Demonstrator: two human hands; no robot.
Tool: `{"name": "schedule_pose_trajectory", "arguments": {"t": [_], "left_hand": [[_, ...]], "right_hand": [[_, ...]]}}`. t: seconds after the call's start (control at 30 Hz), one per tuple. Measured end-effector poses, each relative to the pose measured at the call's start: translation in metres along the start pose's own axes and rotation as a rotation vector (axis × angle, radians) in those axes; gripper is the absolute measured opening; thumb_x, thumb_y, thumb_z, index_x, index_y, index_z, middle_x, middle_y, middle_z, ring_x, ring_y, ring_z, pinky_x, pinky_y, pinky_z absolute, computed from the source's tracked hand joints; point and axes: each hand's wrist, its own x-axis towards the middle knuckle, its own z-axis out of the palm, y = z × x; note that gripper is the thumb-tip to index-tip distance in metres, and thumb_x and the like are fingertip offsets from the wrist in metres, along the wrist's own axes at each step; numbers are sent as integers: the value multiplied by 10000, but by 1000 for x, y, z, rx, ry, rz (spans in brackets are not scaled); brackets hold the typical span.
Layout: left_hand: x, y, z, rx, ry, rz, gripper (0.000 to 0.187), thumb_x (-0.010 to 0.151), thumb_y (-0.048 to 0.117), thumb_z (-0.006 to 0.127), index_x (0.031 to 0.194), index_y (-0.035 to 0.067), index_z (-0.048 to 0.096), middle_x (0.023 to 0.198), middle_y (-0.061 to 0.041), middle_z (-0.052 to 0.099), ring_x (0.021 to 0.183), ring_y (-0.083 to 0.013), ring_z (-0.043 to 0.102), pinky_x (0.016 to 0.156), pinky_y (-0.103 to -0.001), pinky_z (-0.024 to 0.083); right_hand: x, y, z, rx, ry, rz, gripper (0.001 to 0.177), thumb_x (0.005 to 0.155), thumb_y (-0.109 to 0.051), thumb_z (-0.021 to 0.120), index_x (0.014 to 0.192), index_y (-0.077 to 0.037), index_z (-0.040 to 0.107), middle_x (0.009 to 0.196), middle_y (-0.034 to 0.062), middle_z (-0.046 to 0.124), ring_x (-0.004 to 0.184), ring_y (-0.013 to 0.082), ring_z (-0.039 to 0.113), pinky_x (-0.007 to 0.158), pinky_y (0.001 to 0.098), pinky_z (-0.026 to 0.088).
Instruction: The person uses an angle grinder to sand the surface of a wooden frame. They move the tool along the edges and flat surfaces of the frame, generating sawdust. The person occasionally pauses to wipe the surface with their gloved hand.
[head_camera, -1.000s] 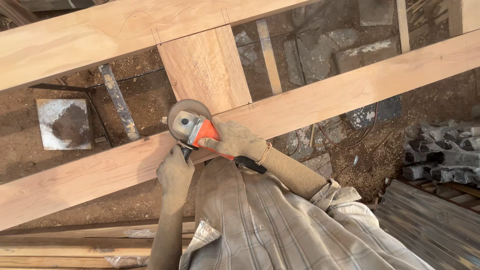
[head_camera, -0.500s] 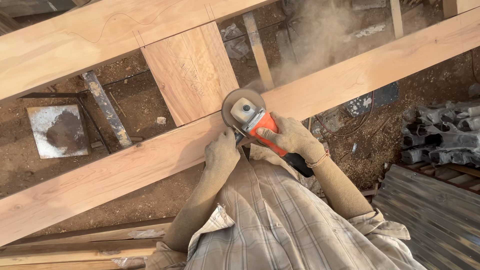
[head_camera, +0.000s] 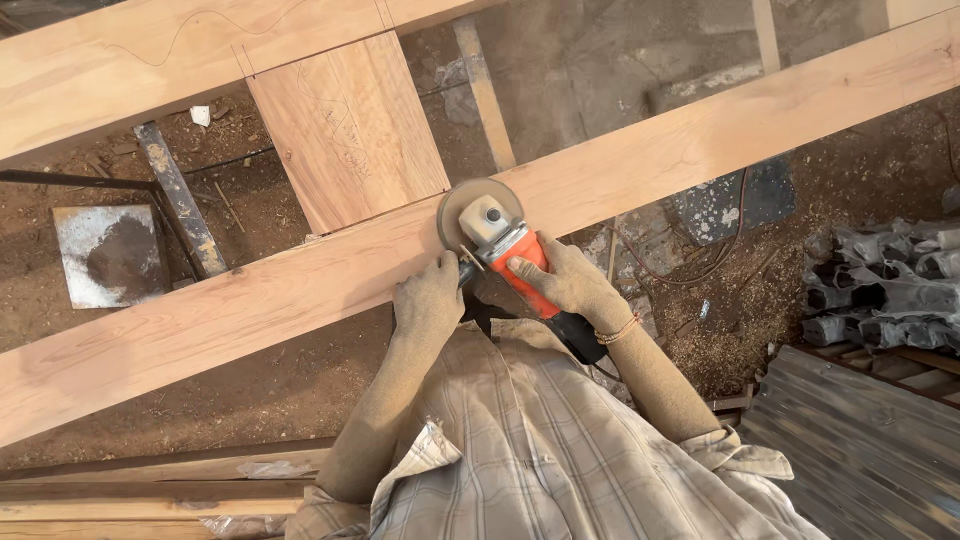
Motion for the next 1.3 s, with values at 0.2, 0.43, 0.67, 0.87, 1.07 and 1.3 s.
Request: {"name": "schedule_pose_trajectory", "arguments": {"t": [0.2,0.43,0.67,0.87,1.07,1.3], "left_hand": [[-80,-63,-5,-63,35,-375,368,847,267,762,1079,46,582,958,-174,712,854,-413,723,722,-525,587],[-137,-110,-16,-68,126,-558,342,846,238,745,1110,64,615,975,-178,717,891,-412,715,758,-529,564],[-91,-80,-5,-33,-9,-380,398,837,255,768,1108,28,585,995,-176,704,874,-398,729,738,-511,588],[-18,-23,-5,-6,-55,-140,368,844,243,755,1093,34,584,974,-171,705,892,-383,734,724,-499,595],[58,60,-6,42,-136,-5,313,875,187,727,1103,27,586,948,-170,709,866,-365,741,705,-491,595],[140,174,6,62,-144,130,263,866,107,702,1080,3,593,900,-186,720,861,-359,742,699,-470,598]], "right_hand": [[23,-56,69,-170,-153,-325,747,867,-714,584,1116,-11,622,983,230,708,973,407,691,843,488,516],[26,-104,142,-253,-259,-458,820,875,-755,523,1240,-21,547,946,240,692,947,424,685,801,515,513],[25,-63,93,-250,-227,-271,792,883,-769,477,1162,-36,585,873,211,716,882,383,728,782,485,550],[27,-6,24,-186,-51,-198,766,895,-723,540,1154,-3,583,916,238,705,922,417,700,814,488,529],[32,60,-55,-111,50,-100,729,905,-687,550,1139,2,584,946,244,709,957,419,695,844,490,516],[39,149,-156,-98,184,-134,707,933,-662,577,1130,17,593,987,260,700,998,443,669,843,501,501]]}}
